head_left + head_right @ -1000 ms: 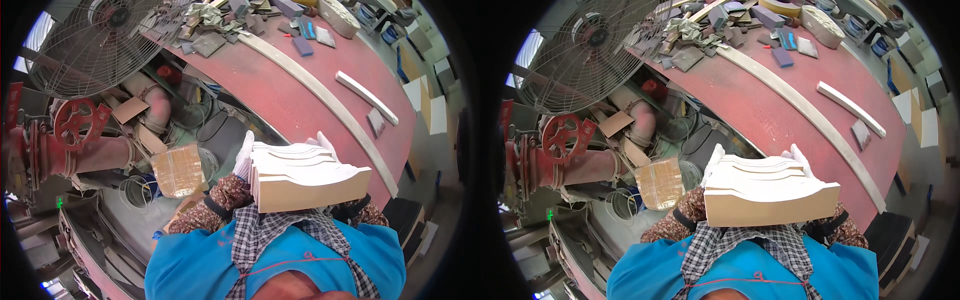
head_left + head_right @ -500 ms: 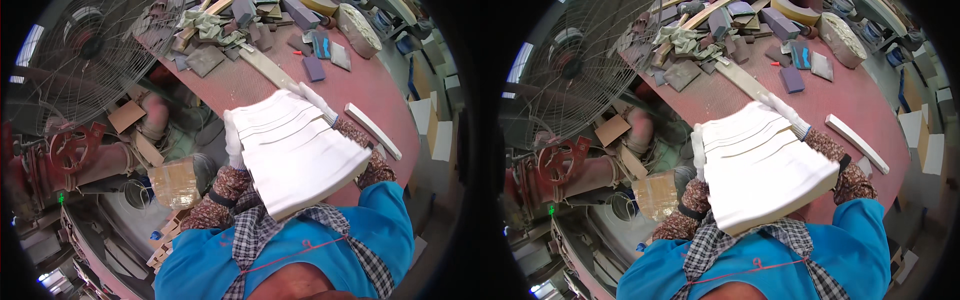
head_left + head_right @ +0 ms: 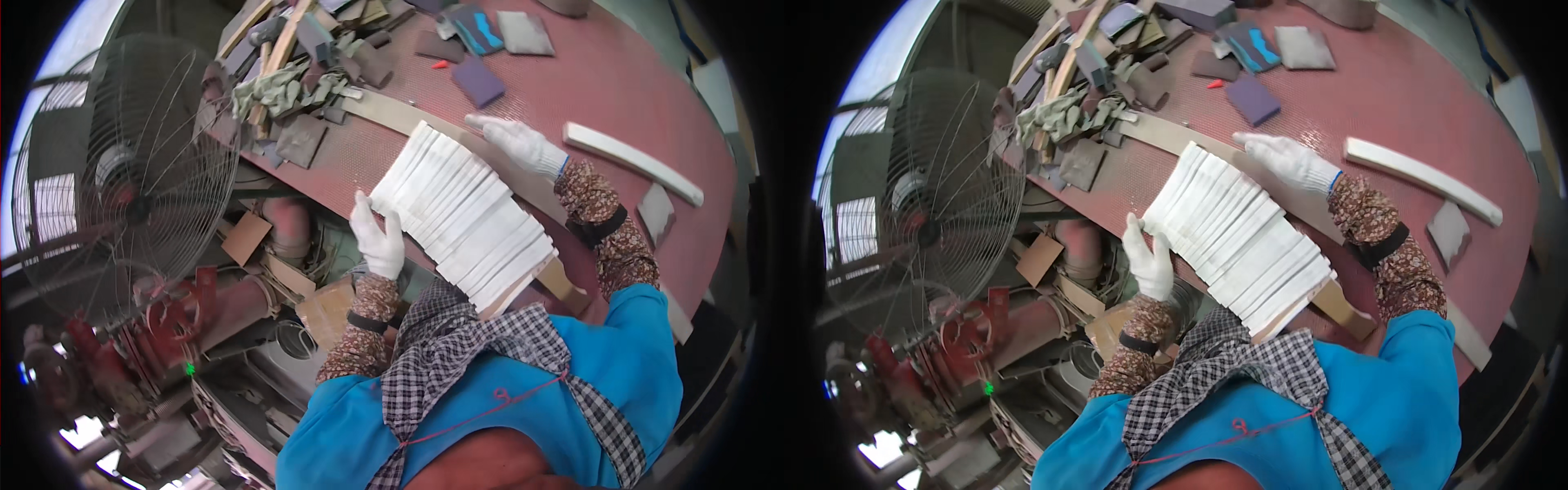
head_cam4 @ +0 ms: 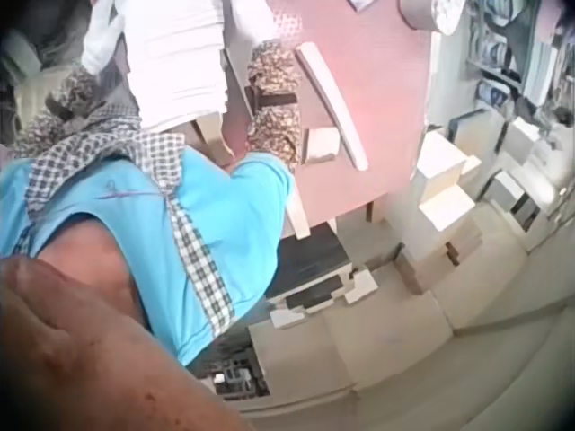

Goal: The person is sorting and stacking curved wooden pieces in a manufacturing facility.

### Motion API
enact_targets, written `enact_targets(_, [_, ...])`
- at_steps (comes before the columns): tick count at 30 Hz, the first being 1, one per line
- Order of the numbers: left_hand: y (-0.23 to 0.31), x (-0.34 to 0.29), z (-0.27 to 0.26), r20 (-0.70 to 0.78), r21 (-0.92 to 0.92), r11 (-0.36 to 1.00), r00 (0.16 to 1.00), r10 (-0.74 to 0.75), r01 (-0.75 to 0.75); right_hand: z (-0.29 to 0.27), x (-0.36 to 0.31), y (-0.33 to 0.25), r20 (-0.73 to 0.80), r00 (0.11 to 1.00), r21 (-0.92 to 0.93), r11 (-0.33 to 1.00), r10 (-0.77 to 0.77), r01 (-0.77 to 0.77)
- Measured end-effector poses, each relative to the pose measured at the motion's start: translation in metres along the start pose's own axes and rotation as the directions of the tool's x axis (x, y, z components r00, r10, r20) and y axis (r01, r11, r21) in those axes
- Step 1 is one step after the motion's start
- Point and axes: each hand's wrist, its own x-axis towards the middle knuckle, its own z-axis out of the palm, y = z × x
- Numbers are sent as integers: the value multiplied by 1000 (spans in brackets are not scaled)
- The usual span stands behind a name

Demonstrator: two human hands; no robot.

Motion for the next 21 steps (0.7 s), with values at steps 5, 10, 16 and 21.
enact_targets(5, [21, 54, -15, 183, 349, 937, 979, -89, 20, -28, -133, -36, -299, 937, -117, 968, 181, -224])
enact_targets(10, [32, 99, -7, 475, 228, 967, 854, -214, 115, 22, -262, -65, -335, 872, -388, 791, 358, -474])
enact_targets(16, [10, 124, 21, 627, 216, 975, 773, -97, -53, 101, -290, -44, -466, 705, -361, 612, 535, -703])
enact_targets(21, [-6, 124, 29, 640, 215, 975, 763, -93, -61, 123, -291, -84, -642, 428, -6, 554, 636, -832])
